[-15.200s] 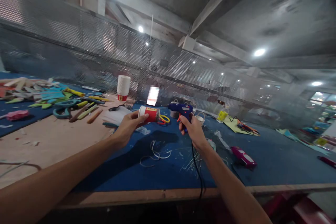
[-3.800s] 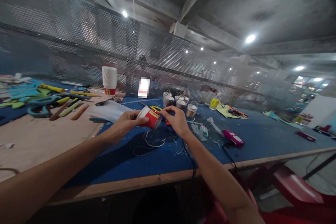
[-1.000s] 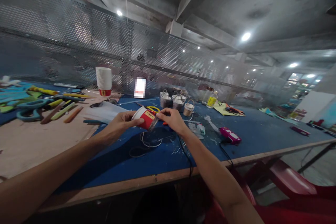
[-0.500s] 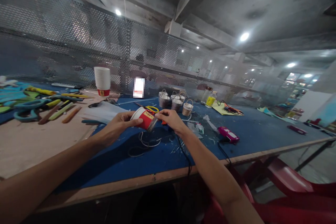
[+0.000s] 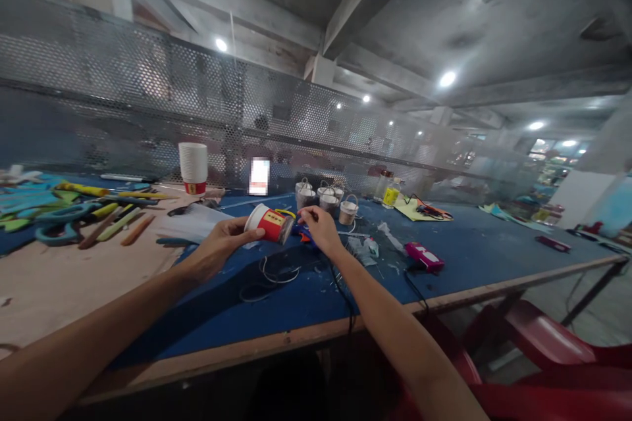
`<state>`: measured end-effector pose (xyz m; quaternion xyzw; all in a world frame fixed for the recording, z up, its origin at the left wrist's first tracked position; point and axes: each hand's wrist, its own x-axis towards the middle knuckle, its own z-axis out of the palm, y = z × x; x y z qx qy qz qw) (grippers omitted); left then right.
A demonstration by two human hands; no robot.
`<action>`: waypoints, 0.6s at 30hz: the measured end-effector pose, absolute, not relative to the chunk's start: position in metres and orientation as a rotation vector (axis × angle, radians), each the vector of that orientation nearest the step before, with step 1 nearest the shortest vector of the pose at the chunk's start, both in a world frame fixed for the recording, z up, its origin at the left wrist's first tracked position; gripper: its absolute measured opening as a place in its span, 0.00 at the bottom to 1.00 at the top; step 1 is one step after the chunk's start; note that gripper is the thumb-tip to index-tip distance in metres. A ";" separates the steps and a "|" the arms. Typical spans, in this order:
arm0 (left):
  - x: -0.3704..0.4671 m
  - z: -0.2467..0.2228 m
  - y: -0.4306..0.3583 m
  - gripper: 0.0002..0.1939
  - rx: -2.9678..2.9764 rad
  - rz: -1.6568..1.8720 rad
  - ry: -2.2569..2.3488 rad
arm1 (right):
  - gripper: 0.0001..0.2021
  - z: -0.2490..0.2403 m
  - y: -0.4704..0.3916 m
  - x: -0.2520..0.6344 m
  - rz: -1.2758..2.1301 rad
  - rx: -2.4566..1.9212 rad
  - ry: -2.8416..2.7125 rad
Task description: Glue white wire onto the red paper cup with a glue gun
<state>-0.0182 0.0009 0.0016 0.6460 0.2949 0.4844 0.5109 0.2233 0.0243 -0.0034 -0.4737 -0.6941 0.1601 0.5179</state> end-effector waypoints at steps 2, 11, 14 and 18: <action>-0.019 0.001 0.002 0.14 1.550 1.193 0.721 | 0.10 -0.004 0.024 0.221 0.486 -1.052 -1.683; -0.018 0.002 0.001 0.14 1.563 1.205 0.748 | 0.10 -0.009 0.023 0.209 0.545 -0.979 -1.750; -0.018 0.002 0.001 0.14 1.518 1.178 0.734 | 0.09 -0.010 0.021 0.209 0.461 -0.964 -1.757; -0.017 -0.003 0.005 0.13 1.402 1.147 0.742 | 0.07 -0.010 0.012 0.207 0.196 -0.958 -1.848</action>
